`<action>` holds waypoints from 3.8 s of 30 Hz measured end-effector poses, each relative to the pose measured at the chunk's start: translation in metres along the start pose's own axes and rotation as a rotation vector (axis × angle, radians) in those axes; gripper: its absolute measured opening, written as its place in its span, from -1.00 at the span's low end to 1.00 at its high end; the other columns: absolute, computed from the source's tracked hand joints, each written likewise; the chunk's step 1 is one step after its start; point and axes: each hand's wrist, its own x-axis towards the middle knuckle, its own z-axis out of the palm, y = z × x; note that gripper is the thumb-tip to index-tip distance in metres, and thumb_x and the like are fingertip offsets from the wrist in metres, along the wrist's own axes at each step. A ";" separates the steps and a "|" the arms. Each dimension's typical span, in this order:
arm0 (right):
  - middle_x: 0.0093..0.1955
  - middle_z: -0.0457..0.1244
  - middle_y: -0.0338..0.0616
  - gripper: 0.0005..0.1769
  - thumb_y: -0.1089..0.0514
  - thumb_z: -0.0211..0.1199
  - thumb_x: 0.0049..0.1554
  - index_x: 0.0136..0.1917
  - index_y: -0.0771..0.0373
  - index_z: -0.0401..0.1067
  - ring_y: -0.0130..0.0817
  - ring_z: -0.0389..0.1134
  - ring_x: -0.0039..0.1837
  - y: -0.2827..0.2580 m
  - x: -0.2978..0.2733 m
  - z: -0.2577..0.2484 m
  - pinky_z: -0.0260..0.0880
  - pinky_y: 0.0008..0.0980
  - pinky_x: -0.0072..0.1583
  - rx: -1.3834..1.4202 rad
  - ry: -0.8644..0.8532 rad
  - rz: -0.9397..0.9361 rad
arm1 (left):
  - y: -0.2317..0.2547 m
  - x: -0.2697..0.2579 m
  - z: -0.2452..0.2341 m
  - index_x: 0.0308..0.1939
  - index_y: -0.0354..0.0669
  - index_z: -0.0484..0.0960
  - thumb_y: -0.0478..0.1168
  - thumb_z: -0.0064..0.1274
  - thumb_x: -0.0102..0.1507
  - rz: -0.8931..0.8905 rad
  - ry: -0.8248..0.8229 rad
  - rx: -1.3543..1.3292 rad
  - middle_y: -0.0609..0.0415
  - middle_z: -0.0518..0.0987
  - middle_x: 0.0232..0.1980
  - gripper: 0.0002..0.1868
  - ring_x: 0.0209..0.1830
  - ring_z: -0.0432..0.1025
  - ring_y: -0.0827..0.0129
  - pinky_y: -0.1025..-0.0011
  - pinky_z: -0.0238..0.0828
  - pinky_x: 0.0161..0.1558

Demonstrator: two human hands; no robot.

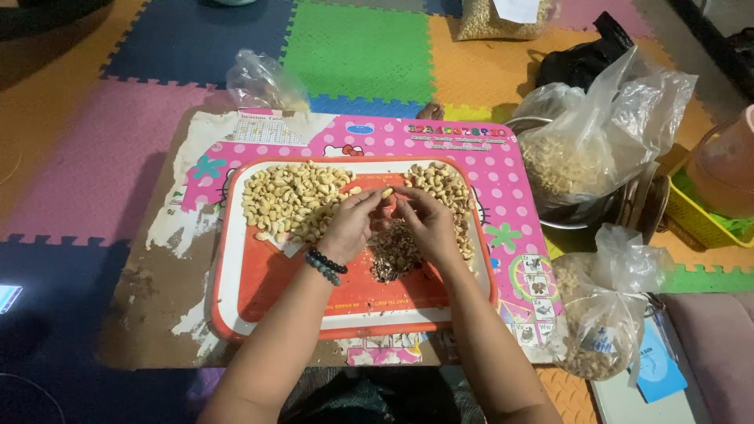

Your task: Manually removing the outer skin from cashew nuts and sorting them on a tray.

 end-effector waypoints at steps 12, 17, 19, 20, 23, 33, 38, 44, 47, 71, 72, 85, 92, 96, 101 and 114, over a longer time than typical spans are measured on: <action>-0.29 0.45 -0.25 -0.69 0.11 0.29 0.26 0.28 -0.01 0.53 -0.56 0.20 -0.38 0.001 -0.001 0.004 0.16 -0.61 -0.28 -0.078 0.003 -0.045 | 0.001 -0.006 0.004 -0.05 -0.25 0.70 -0.01 0.18 0.34 0.035 0.052 0.145 0.06 0.63 -0.17 -0.65 -0.32 0.51 0.52 0.60 0.59 -0.39; -0.26 0.45 -0.18 -0.72 0.15 0.30 0.23 0.21 -0.02 0.58 -0.39 0.34 -0.34 0.001 -0.004 0.003 0.29 -0.50 -0.26 -0.219 0.054 -0.078 | 0.005 -0.011 0.007 -0.06 -0.24 0.70 -0.02 0.18 0.34 0.031 0.056 0.176 0.10 0.59 -0.29 -0.67 -0.40 0.51 0.52 0.63 0.55 -0.45; -0.25 0.45 -0.11 -0.70 0.22 0.31 0.20 0.19 -0.02 0.60 -0.25 0.44 -0.30 0.004 -0.004 0.003 0.37 -0.41 -0.24 -0.264 0.082 -0.078 | 0.003 -0.012 0.007 -0.05 -0.27 0.71 -0.04 0.20 0.33 0.029 0.067 0.163 0.08 0.62 -0.21 -0.67 -0.33 0.53 0.53 0.60 0.60 -0.40; -0.24 0.45 -0.12 -0.70 0.23 0.29 0.21 0.18 -0.05 0.60 -0.21 0.45 -0.27 0.008 -0.002 0.004 0.40 -0.35 -0.22 -0.291 0.102 -0.064 | 0.001 -0.012 0.006 -0.05 -0.27 0.71 -0.05 0.21 0.32 0.009 0.064 0.145 0.08 0.62 -0.22 -0.67 -0.35 0.53 0.51 0.59 0.61 -0.41; -0.24 0.45 -0.11 -0.71 0.21 0.25 0.24 0.21 -0.03 0.59 -0.29 0.35 -0.29 0.003 0.000 -0.001 0.35 -0.35 -0.21 -0.266 0.127 -0.016 | 0.002 -0.004 -0.001 -0.06 -0.22 0.70 -0.05 0.18 0.34 -0.008 0.076 0.103 0.08 0.63 -0.23 -0.71 -0.35 0.52 0.50 0.59 0.61 -0.41; -0.27 0.43 -0.13 -0.66 0.21 0.24 0.25 0.30 0.09 0.51 -0.51 0.20 -0.30 -0.018 0.000 0.008 0.18 -0.56 -0.21 -0.028 -0.010 0.027 | 0.029 -0.020 0.006 -0.04 -0.23 0.65 -0.05 0.15 0.36 0.001 0.151 0.046 -0.01 0.68 -0.16 -0.70 -0.34 0.55 0.45 0.52 0.61 -0.37; -0.28 0.45 -0.17 -0.65 0.16 0.26 0.25 0.31 0.04 0.51 -0.50 0.22 -0.38 -0.016 0.005 0.013 0.19 -0.55 -0.27 -0.122 -0.072 -0.022 | 0.012 -0.005 -0.004 -0.02 -0.31 0.67 -0.06 0.13 0.38 0.121 0.118 0.178 -0.08 0.69 -0.19 -0.66 -0.40 0.55 0.46 0.54 0.60 -0.46; -0.21 0.46 -0.17 -0.69 0.10 0.23 0.27 0.28 -0.02 0.53 -0.25 0.38 -0.31 0.005 0.005 0.006 0.34 -0.30 -0.23 -0.521 -0.080 -0.118 | 0.004 0.002 -0.008 0.02 -0.43 0.66 -0.14 0.13 0.38 0.190 0.106 0.285 -0.20 0.67 -0.21 -0.66 -0.43 0.54 0.41 0.50 0.59 -0.53; -0.09 0.46 -0.10 -0.65 0.04 0.20 0.26 0.31 -0.05 0.50 0.00 0.48 -0.08 0.008 0.011 0.002 0.44 -0.05 -0.04 -0.754 -0.157 -0.106 | -0.008 0.020 -0.019 -0.04 -0.31 0.69 -0.11 0.12 0.37 0.215 0.145 0.425 -0.06 0.66 -0.35 -0.71 -0.54 0.54 0.43 0.49 0.56 -0.59; -0.01 0.45 -0.27 -0.47 -0.01 0.24 0.13 0.37 -0.37 0.37 0.03 0.47 0.09 0.058 0.100 -0.015 0.44 0.03 0.18 -0.908 -0.342 0.050 | 0.018 0.005 -0.028 0.18 0.05 0.64 -0.10 0.03 0.38 0.459 0.312 0.980 -0.04 0.67 -0.17 -0.70 -0.23 0.61 0.13 0.34 0.61 -0.28; 0.04 0.46 -0.43 -0.42 0.05 0.25 0.10 0.38 -0.33 0.36 -0.01 0.46 0.10 0.042 0.093 -0.014 0.42 -0.01 0.22 -0.759 -0.387 0.054 | 0.021 0.000 -0.020 0.23 0.20 0.63 0.05 0.01 0.39 0.265 0.251 0.899 0.02 0.72 -0.29 -0.64 -0.42 0.65 0.35 0.51 0.60 -0.40; 0.02 0.48 -0.36 -0.40 0.06 0.37 0.10 0.40 -0.14 0.37 0.01 0.47 0.09 0.008 0.051 -0.032 0.43 0.05 0.12 -0.553 -0.476 -0.039 | -0.017 0.013 -0.017 0.26 -0.55 0.46 -0.38 0.09 0.34 0.050 -0.048 0.235 -0.30 0.57 0.06 -0.57 -0.34 0.61 0.20 0.34 0.74 -0.41; 0.00 0.43 -0.14 -0.58 0.05 0.12 0.27 0.39 -0.06 0.27 0.03 0.46 -0.01 0.013 0.039 -0.038 0.41 0.03 0.04 -0.492 -0.423 0.169 | -0.007 0.011 -0.013 0.30 -0.40 0.49 -0.37 0.05 0.37 0.111 -0.039 0.217 -0.24 0.56 0.21 -0.59 -0.25 0.59 0.31 0.39 0.73 -0.35; -0.07 0.44 -0.05 -0.59 0.10 0.13 0.26 0.38 -0.01 0.33 0.01 0.48 -0.02 0.003 0.014 -0.044 0.45 -0.04 0.04 -0.376 -0.381 0.238 | -0.009 -0.006 -0.001 0.23 -0.41 0.56 -0.35 0.09 0.35 0.129 -0.020 0.304 -0.29 0.63 0.07 -0.63 -0.30 0.57 0.33 0.50 0.66 -0.45; -0.07 0.45 -0.02 -0.56 0.11 0.18 0.23 0.39 -0.04 0.35 0.07 0.47 0.05 -0.009 -0.003 -0.034 0.42 0.04 0.10 -0.473 -0.225 0.248 | -0.036 0.002 0.002 0.15 -0.26 0.66 -0.27 0.20 0.31 0.179 0.023 0.344 -0.21 0.68 -0.10 -0.67 -0.42 0.62 0.29 0.46 0.64 -0.57; -0.21 0.43 -0.07 -0.64 0.17 0.25 0.26 0.32 0.08 0.47 -0.21 0.48 -0.11 0.008 0.003 -0.023 0.49 -0.21 -0.01 -0.232 -0.042 0.006 | -0.008 -0.008 0.013 0.30 -0.18 0.57 -0.25 0.10 0.36 0.071 0.084 0.200 -0.18 0.67 -0.10 -0.59 -0.33 0.61 0.33 0.51 0.66 -0.44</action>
